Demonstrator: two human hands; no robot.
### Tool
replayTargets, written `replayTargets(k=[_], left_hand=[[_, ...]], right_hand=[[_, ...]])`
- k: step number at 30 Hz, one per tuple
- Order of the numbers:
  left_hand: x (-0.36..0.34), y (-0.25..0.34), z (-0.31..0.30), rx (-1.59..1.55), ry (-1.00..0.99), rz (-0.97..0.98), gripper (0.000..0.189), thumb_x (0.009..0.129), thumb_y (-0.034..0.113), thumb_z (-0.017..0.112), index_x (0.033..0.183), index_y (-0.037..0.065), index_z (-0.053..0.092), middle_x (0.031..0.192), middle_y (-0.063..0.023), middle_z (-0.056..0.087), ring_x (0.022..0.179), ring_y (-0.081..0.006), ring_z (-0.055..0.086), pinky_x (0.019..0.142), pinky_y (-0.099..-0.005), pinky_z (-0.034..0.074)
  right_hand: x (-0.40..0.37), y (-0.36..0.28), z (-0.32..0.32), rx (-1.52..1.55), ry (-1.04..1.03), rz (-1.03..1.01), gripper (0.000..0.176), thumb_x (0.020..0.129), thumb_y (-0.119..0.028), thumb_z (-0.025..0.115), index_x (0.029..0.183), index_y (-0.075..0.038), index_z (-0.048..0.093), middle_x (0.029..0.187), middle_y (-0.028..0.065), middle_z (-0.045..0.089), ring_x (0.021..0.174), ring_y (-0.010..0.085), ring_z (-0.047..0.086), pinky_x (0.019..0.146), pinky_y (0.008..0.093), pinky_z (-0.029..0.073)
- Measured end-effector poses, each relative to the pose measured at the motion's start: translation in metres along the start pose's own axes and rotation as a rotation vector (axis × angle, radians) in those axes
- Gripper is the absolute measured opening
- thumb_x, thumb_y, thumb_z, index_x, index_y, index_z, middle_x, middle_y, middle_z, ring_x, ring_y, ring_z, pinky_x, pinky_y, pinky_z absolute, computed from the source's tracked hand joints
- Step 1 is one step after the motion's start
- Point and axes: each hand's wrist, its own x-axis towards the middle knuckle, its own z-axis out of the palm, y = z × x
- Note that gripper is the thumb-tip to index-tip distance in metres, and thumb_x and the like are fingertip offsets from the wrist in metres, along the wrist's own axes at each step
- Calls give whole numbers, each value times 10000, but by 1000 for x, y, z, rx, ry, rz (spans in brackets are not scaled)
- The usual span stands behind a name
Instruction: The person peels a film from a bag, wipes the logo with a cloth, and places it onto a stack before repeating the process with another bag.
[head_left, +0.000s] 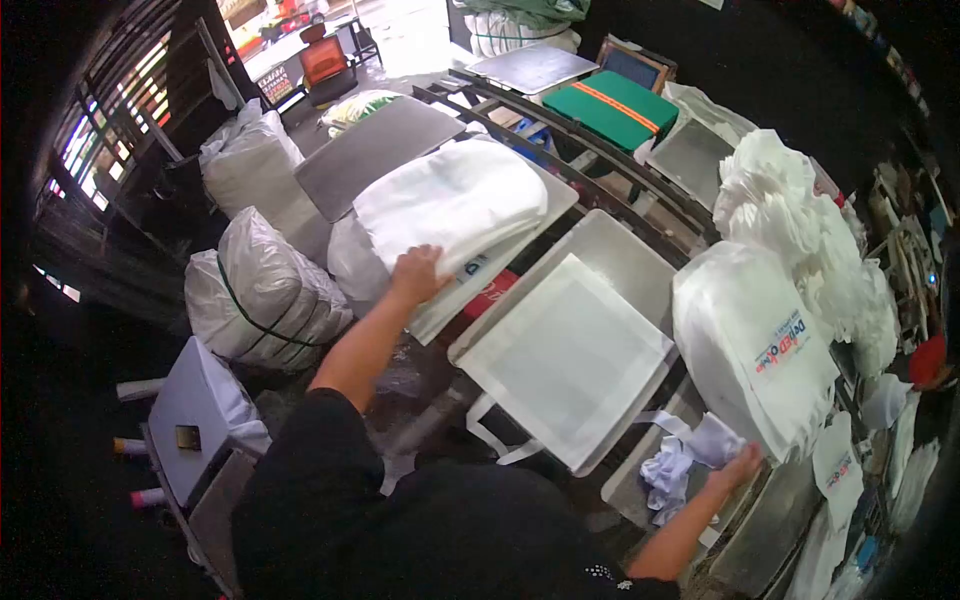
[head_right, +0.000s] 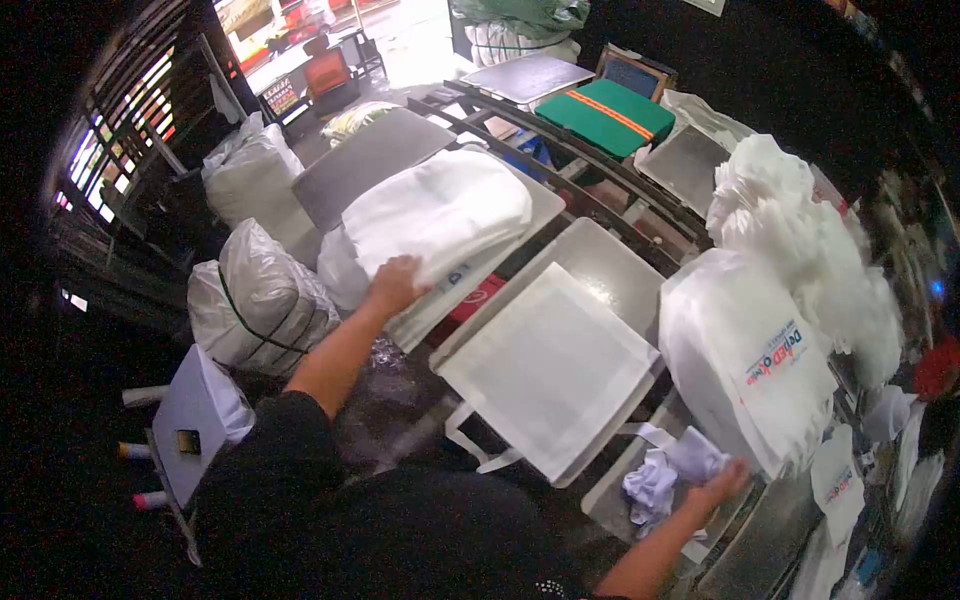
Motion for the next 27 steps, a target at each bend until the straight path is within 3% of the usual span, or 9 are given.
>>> replayTargets(k=[2, 4, 6, 10, 15, 17, 19, 23, 27], left_hand=[[0, -7, 7, -61, -85, -10, 262, 909, 321, 605, 890, 75, 695, 895, -133, 690, 870, -307, 671, 777, -428, 534], [5, -8, 14, -180, -244, -93, 254, 896, 305, 623, 848, 70, 707, 868, -147, 687, 844, -344, 670, 772, -450, 531], [9, -5, 5, -277, -267, -162, 250, 906, 283, 610, 837, 61, 703, 874, -160, 686, 857, -362, 666, 775, -463, 527], [28, 3, -36, -464, -347, -221, 216, 949, 228, 539, 919, 43, 647, 916, -204, 684, 902, -403, 652, 792, -505, 508], [56, 41, -119, -900, -208, 11, 187, 973, 208, 527, 974, 29, 581, 843, -188, 661, 764, -387, 660, 700, -479, 497], [65, 52, -130, -1220, -194, -2, 191, 998, 209, 522, 958, 33, 586, 766, -98, 635, 627, -215, 621, 596, -360, 477], [72, 66, -132, -1823, -466, -307, 241, 1047, 229, 463, 1001, 19, 574, 795, -10, 619, 612, -39, 540, 555, -192, 441], [45, 117, -85, -2014, -444, -747, 260, 1053, 239, 443, 1055, 1, 546, 881, -57, 621, 742, -111, 592, 686, -276, 517], [-52, 171, -10, -1864, -490, -806, 235, 1047, 205, 444, 1074, -8, 538, 931, -63, 603, 841, -132, 583, 756, -293, 498]], right_hand=[[-63, 27, 2, 209, -96, 517, 428, 854, -282, 660, 1193, -27, 604, 1096, 102, 666, 977, 295, 655, 875, 447, 529], [-117, 60, 5, 196, -294, 668, 412, 874, -300, 653, 1207, -65, 597, 1181, 112, 633, 1075, 282, 615, 916, 437, 509], [-178, 68, 31, -133, -283, 425, 417, 882, -313, 682, 1213, -80, 586, 1140, 103, 617, 1029, 272, 602, 907, 414, 502], [-247, 98, 40, -1061, -721, -709, 495, 743, -248, 792, 1170, -57, 628, 1261, 180, 541, 1170, 373, 517, 954, 463, 454], [-234, 126, 25, -1014, -614, -443, 374, 781, -196, 759, 1094, -43, 625, 1089, 183, 598, 1000, 365, 585, 867, 455, 475], [-248, 86, 21, -714, -347, -141, 326, 823, -189, 745, 1062, -12, 611, 993, 159, 611, 904, 310, 596, 831, 414, 475], [-240, 76, 0, -524, -101, -48, 302, 865, -172, 724, 1077, 0, 597, 1029, 124, 623, 906, 249, 592, 823, 365, 473], [-256, -5, -34, -45, 40, 83, 218, 913, -123, 660, 1084, -13, 581, 1039, 82, 626, 885, 211, 622, 794, 340, 511], [-285, -79, -53, 143, 177, 6, 222, 931, -121, 637, 1119, -35, 556, 1050, 80, 623, 895, 210, 639, 762, 355, 536]])
